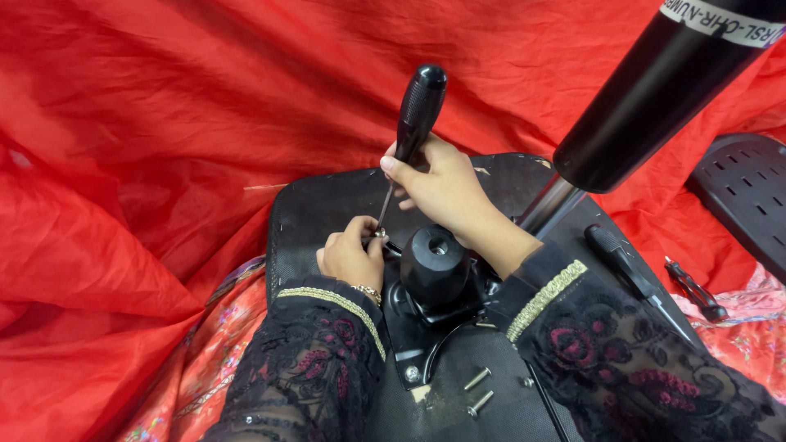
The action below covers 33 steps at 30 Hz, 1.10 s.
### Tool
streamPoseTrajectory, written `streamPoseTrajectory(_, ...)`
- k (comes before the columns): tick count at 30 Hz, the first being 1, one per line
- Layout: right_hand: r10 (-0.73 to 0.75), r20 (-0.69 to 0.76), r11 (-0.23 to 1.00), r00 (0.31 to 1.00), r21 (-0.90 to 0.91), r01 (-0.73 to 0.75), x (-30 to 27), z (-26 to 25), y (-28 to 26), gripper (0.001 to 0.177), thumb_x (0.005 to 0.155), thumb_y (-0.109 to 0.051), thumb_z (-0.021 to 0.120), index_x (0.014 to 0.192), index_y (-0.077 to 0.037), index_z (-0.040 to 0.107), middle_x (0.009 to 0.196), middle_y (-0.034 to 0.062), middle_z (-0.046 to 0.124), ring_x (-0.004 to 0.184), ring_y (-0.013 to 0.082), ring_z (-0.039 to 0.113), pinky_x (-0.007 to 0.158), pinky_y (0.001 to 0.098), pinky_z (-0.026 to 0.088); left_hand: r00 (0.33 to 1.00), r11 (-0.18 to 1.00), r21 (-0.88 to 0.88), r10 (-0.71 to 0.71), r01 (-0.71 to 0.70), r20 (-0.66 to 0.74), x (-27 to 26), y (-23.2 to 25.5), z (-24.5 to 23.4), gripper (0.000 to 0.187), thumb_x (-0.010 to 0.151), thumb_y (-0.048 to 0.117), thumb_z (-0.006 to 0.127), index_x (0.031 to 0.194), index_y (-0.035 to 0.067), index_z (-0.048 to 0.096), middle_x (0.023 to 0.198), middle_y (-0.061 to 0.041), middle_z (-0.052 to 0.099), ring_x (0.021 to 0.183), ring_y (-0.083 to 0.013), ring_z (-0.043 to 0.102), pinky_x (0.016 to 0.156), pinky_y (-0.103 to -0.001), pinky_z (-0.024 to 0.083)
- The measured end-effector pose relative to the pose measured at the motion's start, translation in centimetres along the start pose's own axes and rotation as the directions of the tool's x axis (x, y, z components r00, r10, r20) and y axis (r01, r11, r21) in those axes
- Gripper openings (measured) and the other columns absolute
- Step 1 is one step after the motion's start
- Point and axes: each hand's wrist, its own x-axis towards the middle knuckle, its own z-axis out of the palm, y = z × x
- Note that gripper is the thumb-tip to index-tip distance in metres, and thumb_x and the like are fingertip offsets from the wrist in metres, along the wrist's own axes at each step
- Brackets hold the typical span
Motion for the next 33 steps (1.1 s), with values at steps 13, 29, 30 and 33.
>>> streamPoseTrajectory(13,-0.075,-0.127,0.99,0.989,-0.13,0.059,0.2,0.3,1.1,0.023,0.093,-0.024,0.069,0.107,-0.008,0.063,0.089,0.0025,0.07,0.073,0.0105,0.069,0.058,0.0281,0.064,0.994,0.998,0.059,-0.014,0.008,0.107,0.2,1.2,-1.1,0.015,0.084,0.036,0.077,0.091,0.025,0.071,0.088,0.007,0.077,0.092,-0.0168,0.066,0.084,-0.038,0.038)
streamPoseTrajectory(29,0.012,-0.057,0.996,0.998,-0.085,-0.017,0.1,0.2,1.1,0.019,0.094,-0.023,0.067,0.107,-0.009,0.063,0.089,0.0002,0.07,0.077,0.009,0.068,0.062,0.0271,0.063,0.99,0.994,-0.05,0.098,-0.094,0.103,-0.4,0.8,-2.0,0.014,0.081,0.026,0.079,0.089,0.017,0.072,0.082,0.002,0.076,0.084,-0.0196,0.069,0.085,-0.038,0.044)
streamPoseTrajectory(30,0.014,-0.053,0.996,0.999,-0.085,-0.019,0.0,0.2,1.0,0.019,0.094,-0.023,0.066,0.107,-0.009,0.063,0.089,0.0001,0.07,0.077,0.0091,0.068,0.062,0.027,0.062,0.988,0.993,-0.051,0.109,-0.104,0.107,-0.4,0.7,-2.0,0.016,0.079,0.026,0.08,0.089,0.017,0.073,0.082,0.002,0.075,0.084,-0.0201,0.069,0.085,-0.038,0.044)
streamPoseTrajectory(33,0.05,-0.054,0.995,0.997,-0.086,-0.055,-0.1,0.1,0.8,0.019,0.095,-0.024,0.065,0.107,-0.01,0.063,0.089,-0.0003,0.069,0.078,0.009,0.068,0.062,0.0269,0.062,0.996,0.995,-0.073,0.074,-0.07,0.054,-0.5,0.7,-1.8,0.011,0.082,0.023,0.078,0.091,0.018,0.074,0.08,0.001,0.075,0.084,-0.0194,0.07,0.089,-0.038,0.044)
